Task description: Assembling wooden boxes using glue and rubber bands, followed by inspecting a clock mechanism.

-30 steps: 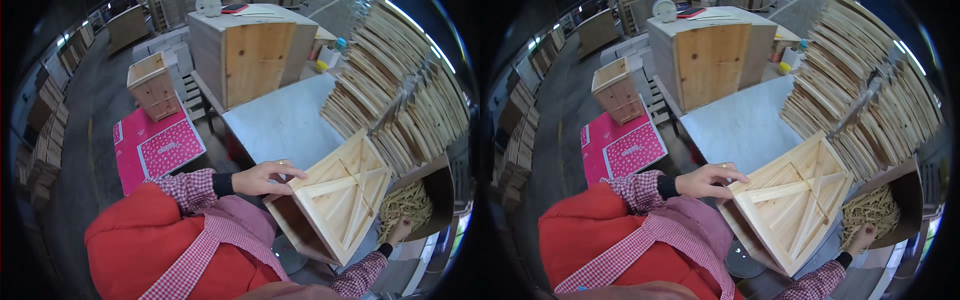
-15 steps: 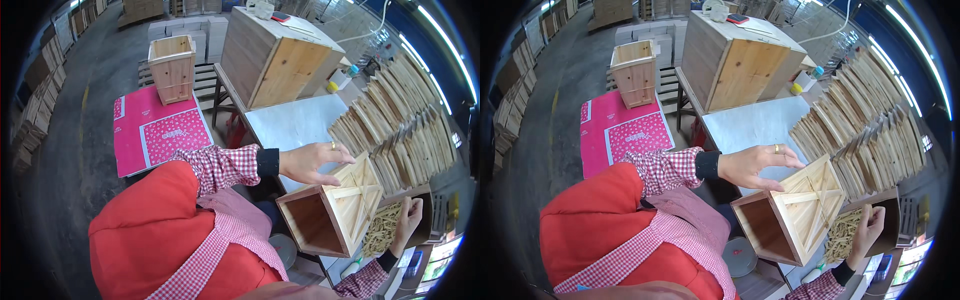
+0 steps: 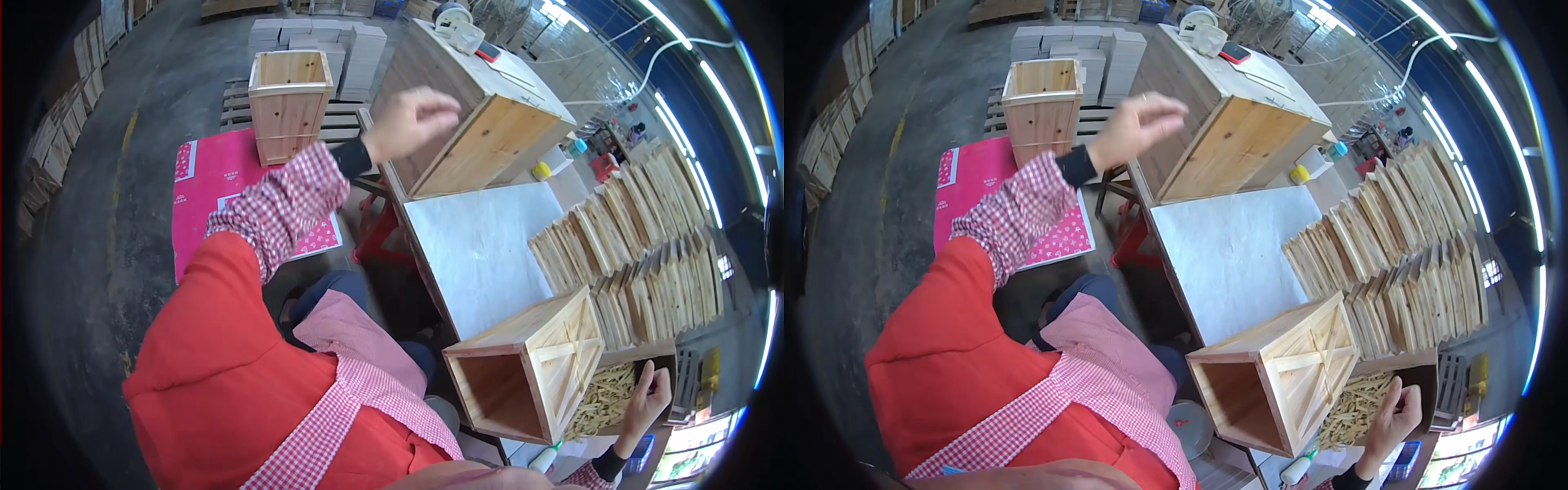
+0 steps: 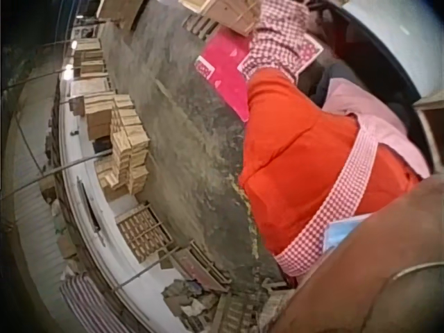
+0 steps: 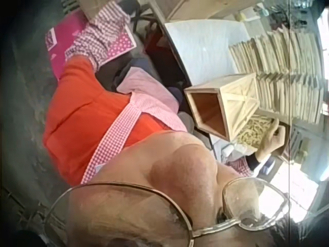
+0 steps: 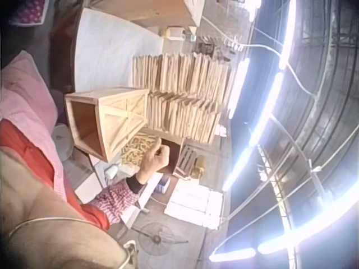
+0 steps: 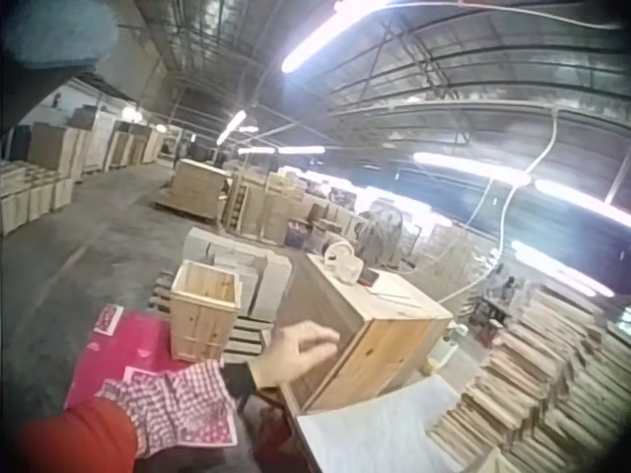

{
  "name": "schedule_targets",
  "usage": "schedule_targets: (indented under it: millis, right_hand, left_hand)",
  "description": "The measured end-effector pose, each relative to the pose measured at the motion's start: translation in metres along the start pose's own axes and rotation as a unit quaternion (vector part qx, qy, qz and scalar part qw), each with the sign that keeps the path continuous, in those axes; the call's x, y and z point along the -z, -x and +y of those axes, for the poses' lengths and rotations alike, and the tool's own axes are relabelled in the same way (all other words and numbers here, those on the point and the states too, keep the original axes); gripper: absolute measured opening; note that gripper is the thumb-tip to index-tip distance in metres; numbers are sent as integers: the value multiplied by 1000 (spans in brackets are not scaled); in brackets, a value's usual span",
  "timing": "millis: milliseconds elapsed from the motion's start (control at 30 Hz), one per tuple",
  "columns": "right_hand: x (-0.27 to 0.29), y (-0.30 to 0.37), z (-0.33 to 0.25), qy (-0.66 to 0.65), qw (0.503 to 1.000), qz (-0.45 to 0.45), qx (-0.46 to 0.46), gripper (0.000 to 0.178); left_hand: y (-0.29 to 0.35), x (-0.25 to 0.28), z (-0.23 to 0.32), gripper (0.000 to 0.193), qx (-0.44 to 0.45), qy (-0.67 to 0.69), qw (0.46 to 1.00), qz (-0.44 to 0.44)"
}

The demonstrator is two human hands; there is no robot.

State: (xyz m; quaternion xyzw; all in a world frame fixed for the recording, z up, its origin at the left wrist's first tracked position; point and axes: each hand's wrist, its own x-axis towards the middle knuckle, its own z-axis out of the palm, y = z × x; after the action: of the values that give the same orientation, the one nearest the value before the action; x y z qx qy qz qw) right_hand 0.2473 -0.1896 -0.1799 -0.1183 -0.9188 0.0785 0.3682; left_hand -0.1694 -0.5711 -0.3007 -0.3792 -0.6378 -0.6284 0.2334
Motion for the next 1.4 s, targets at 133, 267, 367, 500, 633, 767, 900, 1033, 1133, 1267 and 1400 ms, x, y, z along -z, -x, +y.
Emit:
schedule_targets:
  millis: [133, 267, 367, 500, 633, 767, 900, 1033, 1133, 1267, 1400]
  right_hand:
    - [-20, -63, -42, 85, 989, 11, 122, 42]
    - [-47, -120, -83, 110, 978, -23, 174, 42]
    - [-73, -153, -113, 64, 980, -41, 182, 42]
    - [-97, -174, -142, 68, 966, -83, 236, 41]
    - [-116, -184, -154, 70, 960, -114, 245, 40]
    - [-132, -187, -157, 63, 961, -139, 229, 40]
    - [-148, -196, -166, 55, 961, -149, 227, 39]
    - [-158, -203, -171, 48, 956, -150, 249, 38]
    - [-163, -202, -180, 44, 953, -155, 257, 38]
    - [-175, -205, -187, 36, 951, -149, 268, 37]
    - [-190, -212, -202, 9, 948, -134, 289, 33]
  left_hand:
    - [-79, 48, -59, 29, -7, -57, 985, 164]
    - [-157, 82, -110, 46, -4, -218, 951, 219]
    - [-207, 89, -147, 57, -1, -275, 944, 183]
    - [-247, 81, -165, 72, 17, -337, 937, 89]
    - [-262, 92, -207, 82, -5, -368, 929, 32]
    - [-258, 90, -209, 88, -25, -373, 927, -24]
    - [-259, 88, -210, 88, 5, -317, 948, -16]
    - [-268, 88, -206, 78, 40, -255, 965, -40]
    - [-271, 87, -220, 68, 58, -193, 978, -52]
    - [-269, 81, -221, 55, 95, -19, 995, -14]
    - [-251, 95, -204, 47, 148, 156, 975, 52]
